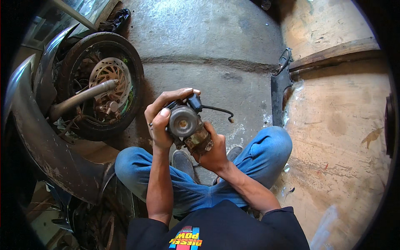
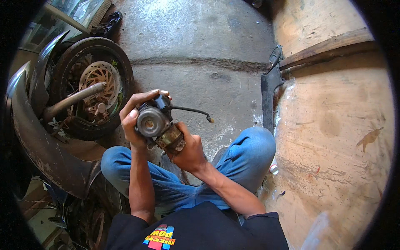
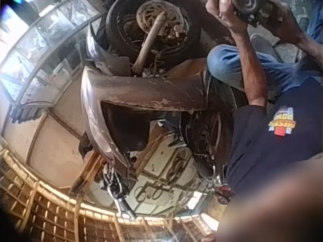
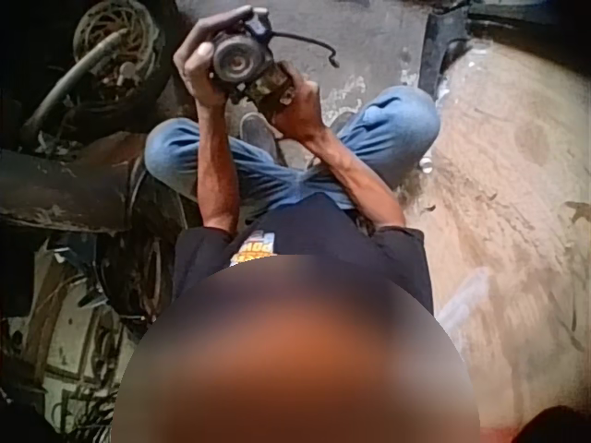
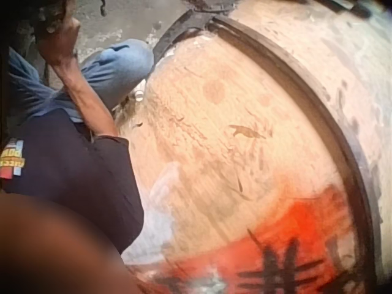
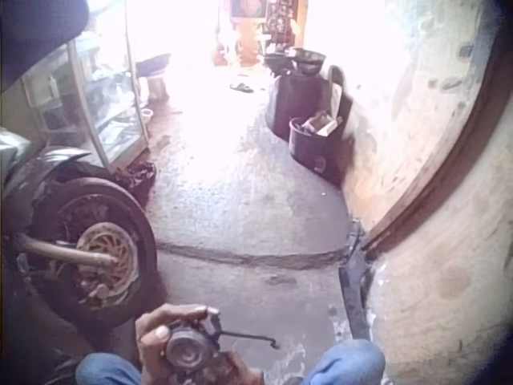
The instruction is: Dismantling and inspecting a motorcycle carburetor.
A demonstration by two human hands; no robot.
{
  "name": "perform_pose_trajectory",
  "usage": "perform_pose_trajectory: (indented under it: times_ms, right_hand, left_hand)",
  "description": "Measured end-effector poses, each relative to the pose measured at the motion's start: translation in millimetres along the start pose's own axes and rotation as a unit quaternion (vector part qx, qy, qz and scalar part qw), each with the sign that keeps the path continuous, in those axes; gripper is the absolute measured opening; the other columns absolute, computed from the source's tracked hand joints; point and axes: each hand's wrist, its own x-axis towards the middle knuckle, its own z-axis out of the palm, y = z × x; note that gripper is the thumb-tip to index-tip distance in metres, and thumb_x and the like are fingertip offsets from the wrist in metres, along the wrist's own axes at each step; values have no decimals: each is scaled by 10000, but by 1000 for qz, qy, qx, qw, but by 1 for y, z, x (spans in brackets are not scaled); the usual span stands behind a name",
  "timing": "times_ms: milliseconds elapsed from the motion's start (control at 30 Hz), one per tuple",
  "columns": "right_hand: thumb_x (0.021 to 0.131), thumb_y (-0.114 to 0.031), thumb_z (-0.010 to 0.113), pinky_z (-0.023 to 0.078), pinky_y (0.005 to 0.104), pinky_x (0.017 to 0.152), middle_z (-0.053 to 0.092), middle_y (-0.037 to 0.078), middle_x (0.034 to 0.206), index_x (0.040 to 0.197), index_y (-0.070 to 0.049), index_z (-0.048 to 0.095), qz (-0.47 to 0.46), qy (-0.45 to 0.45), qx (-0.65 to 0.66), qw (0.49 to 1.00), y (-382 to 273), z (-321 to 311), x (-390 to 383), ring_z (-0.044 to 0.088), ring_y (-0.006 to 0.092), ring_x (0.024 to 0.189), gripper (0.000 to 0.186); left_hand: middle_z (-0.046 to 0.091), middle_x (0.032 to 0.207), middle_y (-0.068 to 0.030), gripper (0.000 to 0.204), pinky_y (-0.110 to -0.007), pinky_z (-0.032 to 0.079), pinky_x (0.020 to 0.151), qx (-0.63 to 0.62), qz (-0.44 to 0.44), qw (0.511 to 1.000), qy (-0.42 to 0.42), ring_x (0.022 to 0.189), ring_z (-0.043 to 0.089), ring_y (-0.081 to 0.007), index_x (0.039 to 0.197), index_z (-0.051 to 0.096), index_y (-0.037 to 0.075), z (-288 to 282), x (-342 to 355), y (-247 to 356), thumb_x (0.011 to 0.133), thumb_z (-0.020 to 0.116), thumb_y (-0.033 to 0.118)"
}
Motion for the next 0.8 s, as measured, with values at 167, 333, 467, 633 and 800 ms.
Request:
perform_pose_trajectory:
  times_ms: [167, 333, 467, 633, 800]
  right_hand:
    - [702, -170, 873, 585, 397, 798, 718, 226, 1037, 1290, 23, 531, 5, -187, 27, 982, -33, -25, 7, 746, 351, 958, 707]
    - [697, -227, 893, 508, 346, 985, 648, 195, 1268, 1380, 52, 540, -6, -265, 117, 957, -35, -43, 0, 661, 250, 1162, 818]
    - [805, -311, 793, 532, 362, 963, 600, 190, 1348, 1410, 44, 533, -51, -197, 242, 949, -36, -35, -2, 620, 260, 1192, 748]
    - [812, -244, 840, 513, 325, 955, 618, 127, 1281, 1327, 5, 569, 42, -119, 327, 937, -33, -22, -18, 611, 173, 1096, 633]
    - [802, -238, 874, 519, 307, 900, 628, 117, 1252, 1287, -15, 578, 31, -65, 303, 950, -35, -20, -16, 620, 147, 1023, 611]
  left_hand:
    - [694, 1075, -350, 632, -489, 559, 904, -146, 89, 985, -7, 990, 704, -408, 1163, 668, -119, -11, -10, 14, 849, 455, 386]
    - [649, 1123, -323, 593, -650, 499, 893, -291, 182, 937, -60, 1049, 618, -537, 1282, 605, -15, -16, -14, 27, 911, 379, 389]
    - [616, 1184, -299, 621, -650, 508, 886, -357, 164, 919, 12, 1070, 597, -554, 1364, 562, 46, -17, -22, 29, 920, 343, 422]
    - [613, 1192, -300, 633, -608, 560, 847, -345, 145, 926, 35, 1084, 616, -527, 1360, 555, 34, -15, -23, 20, 926, 337, 440]
    - [622, 1173, -290, 647, -604, 557, 867, -310, 136, 941, 20, 1054, 637, -503, 1308, 551, -38, -11, -19, 11, 934, 338, 444]
